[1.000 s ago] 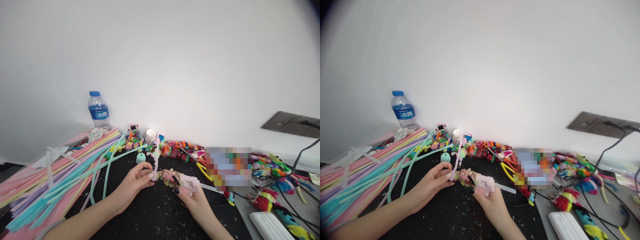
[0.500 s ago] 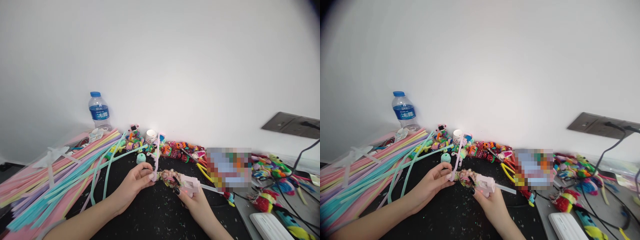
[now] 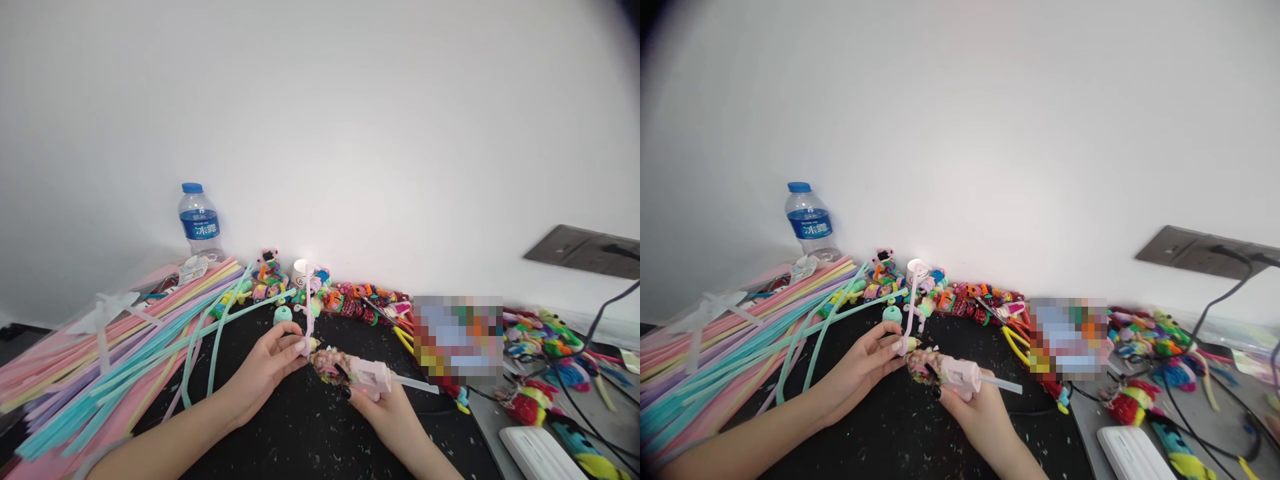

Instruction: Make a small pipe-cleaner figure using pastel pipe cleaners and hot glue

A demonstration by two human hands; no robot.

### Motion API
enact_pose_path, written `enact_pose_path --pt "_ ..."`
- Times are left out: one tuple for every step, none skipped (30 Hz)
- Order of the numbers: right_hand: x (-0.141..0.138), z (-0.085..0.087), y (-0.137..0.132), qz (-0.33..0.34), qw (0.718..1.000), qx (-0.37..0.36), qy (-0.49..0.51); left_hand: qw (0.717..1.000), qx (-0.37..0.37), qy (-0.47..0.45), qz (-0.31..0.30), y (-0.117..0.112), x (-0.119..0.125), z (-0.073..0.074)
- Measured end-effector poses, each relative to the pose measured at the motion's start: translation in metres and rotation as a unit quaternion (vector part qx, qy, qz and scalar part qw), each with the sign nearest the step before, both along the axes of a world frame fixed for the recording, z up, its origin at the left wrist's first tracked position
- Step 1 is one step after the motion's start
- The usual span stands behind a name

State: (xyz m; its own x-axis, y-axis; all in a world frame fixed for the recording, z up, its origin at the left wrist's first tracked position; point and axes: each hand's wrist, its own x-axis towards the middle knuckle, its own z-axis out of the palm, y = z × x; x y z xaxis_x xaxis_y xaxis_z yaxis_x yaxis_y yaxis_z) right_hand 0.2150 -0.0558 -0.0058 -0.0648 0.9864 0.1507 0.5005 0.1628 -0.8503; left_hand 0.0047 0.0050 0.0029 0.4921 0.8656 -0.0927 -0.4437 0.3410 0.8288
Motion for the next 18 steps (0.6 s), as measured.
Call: enact_pose_path --pt "0.0 -0.001 -0.001 -0.01 1.0 0.009 -0.028 1.0 0.0 -0.003 0.001 0.0 0.0 0.0" --pt "0.0 -0.001 -0.001 -0.019 0.998 0.021 -0.054 1.0 -0.001 -0.004 0.002 0.001 0.0 -0.001" --pt "-0.001 -0.002 -0.002 -0.028 0.996 0.034 -0.074 1.0 -0.002 -0.004 0.006 0.001 0.0 -0.001" --pt "-0.001 -0.001 -0.002 -0.034 0.994 0.049 -0.087 1.0 -0.002 -0.003 0.01 0.002 0.0 -0.002" --pt "-0.001 -0.001 -0.002 -0.039 0.993 0.062 -0.095 1.0 -0.003 -0.001 0.017 0.003 0.0 -0.002" --pt "-0.001 0.001 -0.002 -0.042 0.991 0.073 -0.101 1.0 -0.003 0.003 0.024 0.004 -0.001 -0.002" --pt "0.0 0.002 -0.001 -0.047 0.99 0.08 -0.107 1.0 -0.003 0.007 0.03 0.004 -0.001 -0.002" --pt "0.001 0.004 -0.001 -0.056 0.989 0.084 -0.113 0.999 -0.002 0.012 0.036 0.005 -0.002 -0.002" --pt "0.002 0.006 0.0 -0.062 0.987 0.083 -0.121 0.999 -0.002 0.017 0.04 0.005 -0.002 -0.001" --pt "0.004 0.008 0.002 -0.068 0.986 0.079 -0.13 0.999 0.0 0.023 0.041 0.005 -0.002 0.0" --pt "0.005 0.01 0.003 -0.073 0.983 0.076 -0.148 0.999 0.004 0.027 0.042 0.004 -0.002 0.001" --pt "0.006 0.01 0.003 -0.078 0.979 0.076 -0.173 0.999 0.008 0.032 0.041 0.004 -0.002 0.002" --pt "0.007 0.011 0.004 -0.078 0.973 0.079 -0.203 0.998 0.015 0.037 0.04 0.003 -0.002 0.002" --pt "0.007 0.01 0.005 -0.076 0.965 0.084 -0.236 0.998 0.022 0.043 0.037 0.002 -0.001 0.003" --pt "0.007 0.009 0.005 -0.074 0.956 0.089 -0.27 0.998 0.031 0.051 0.034 0.002 -0.001 0.003" --pt "0.007 0.008 0.005 -0.073 0.946 0.096 -0.302 0.997 0.041 0.061 0.033 0.001 -0.001 0.003" --pt "0.006 0.006 0.005 -0.075 0.936 0.101 -0.33 0.995 0.052 0.075 0.028 0.001 -0.001 0.002" --pt "0.006 0.005 0.004 -0.08 0.926 0.107 -0.352 0.993 0.064 0.091 0.028 0.0 -0.001 0.002"
